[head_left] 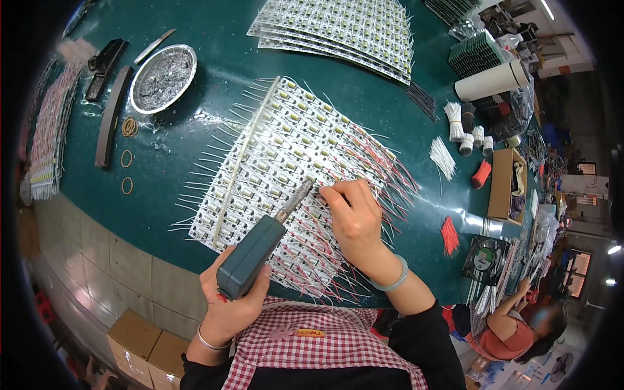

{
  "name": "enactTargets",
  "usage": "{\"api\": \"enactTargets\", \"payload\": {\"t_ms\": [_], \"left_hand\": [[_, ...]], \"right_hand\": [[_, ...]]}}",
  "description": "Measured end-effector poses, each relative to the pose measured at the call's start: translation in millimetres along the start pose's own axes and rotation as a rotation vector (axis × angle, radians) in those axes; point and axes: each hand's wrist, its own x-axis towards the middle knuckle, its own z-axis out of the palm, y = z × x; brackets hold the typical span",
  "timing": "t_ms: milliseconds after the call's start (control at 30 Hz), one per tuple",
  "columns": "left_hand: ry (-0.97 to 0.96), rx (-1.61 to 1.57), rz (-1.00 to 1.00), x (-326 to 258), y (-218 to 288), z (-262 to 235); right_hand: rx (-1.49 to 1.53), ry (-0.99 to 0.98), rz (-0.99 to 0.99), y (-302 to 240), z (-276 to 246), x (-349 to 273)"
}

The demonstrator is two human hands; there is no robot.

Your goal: The person uses a soldering iron to attach red and white wires to a grid of LED modules on a green workbench. They repeatedly pick up wires, position them on the board, and apply the soldering iron to secure the connections.

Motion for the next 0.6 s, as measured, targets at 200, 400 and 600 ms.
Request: {"api": "enactTargets", "payload": {"t_ms": [200,400,600], "left_hand": [[-0.012,0.012,0.004,0.1,-4.0,2.0],[-0.005,0.020,-0.003,-0.7,-5.9,3.7],[-0.009,0.040,-0.048,-0.8,-2.0,3.0]], "right_hand": [[0.002,-0.012,0.005,-0.5,0.0,1.5],[-0.006,-0.012,-0.008,-0.1,1.0,0.7],[-0.001,-0.020,-0.011,-1.4,1.3,0.4]]}}
